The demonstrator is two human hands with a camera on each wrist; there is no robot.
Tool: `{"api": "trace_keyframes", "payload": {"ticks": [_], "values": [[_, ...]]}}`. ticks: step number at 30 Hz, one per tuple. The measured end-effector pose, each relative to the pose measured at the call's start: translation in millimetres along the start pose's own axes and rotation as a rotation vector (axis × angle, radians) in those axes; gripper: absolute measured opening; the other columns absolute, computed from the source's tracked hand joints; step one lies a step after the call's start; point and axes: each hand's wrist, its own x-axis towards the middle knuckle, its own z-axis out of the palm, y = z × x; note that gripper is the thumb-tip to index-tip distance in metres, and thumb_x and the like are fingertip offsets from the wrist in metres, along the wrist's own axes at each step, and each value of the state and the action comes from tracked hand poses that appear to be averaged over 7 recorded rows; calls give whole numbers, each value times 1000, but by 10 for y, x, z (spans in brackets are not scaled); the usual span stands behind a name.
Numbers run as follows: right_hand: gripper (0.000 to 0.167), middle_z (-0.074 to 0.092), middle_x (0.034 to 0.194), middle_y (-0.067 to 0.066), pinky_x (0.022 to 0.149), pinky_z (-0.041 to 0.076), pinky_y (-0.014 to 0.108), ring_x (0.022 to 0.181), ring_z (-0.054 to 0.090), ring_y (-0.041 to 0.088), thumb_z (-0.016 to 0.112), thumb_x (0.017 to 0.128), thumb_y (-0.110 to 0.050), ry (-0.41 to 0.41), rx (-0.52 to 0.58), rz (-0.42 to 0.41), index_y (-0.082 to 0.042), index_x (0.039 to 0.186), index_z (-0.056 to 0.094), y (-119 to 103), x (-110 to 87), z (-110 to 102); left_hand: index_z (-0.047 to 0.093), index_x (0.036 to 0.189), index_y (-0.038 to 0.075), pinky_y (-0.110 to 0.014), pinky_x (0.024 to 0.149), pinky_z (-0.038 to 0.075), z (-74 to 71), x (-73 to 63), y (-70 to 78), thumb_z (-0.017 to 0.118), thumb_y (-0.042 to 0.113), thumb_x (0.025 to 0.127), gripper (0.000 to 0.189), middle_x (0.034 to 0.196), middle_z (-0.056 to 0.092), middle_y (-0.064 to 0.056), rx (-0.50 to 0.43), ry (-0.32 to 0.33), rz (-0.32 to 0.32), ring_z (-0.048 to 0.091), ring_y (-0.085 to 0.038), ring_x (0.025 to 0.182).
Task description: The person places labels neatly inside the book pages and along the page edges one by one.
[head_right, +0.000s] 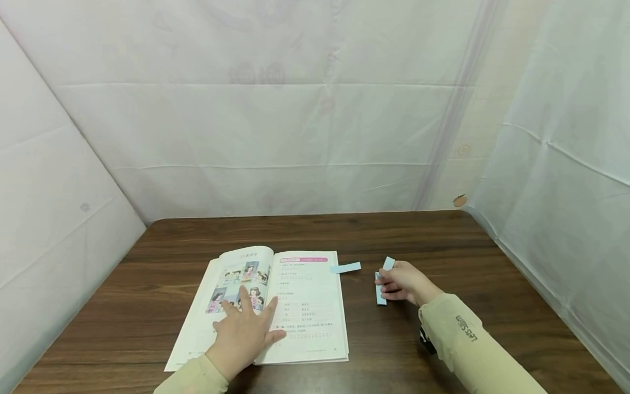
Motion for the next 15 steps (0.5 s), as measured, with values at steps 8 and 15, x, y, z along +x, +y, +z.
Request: {"api": "trace_keyframes", "payload": {"ticks": [8, 15], "values": [[16, 68, 98, 6, 71, 58, 28, 72, 61, 13, 47, 105, -11, 43, -58, -38, 4, 104, 42, 34, -14, 28, 61, 136, 31, -64, 60, 54, -23, -1, 6, 57, 74, 81, 69, 134, 51, -40, 7, -3, 2, 56, -67, 105], [26, 68, 101, 10, 69, 58, 28, 71, 60, 11, 47, 104, -10, 75, -80, -45, 11, 120, 46, 38, -13, 42, 59, 137, 32, -66, 61, 54, -33, 21, 6, 55, 74, 82, 70, 135, 49, -39, 1, -32, -3, 54, -67, 107]]}}
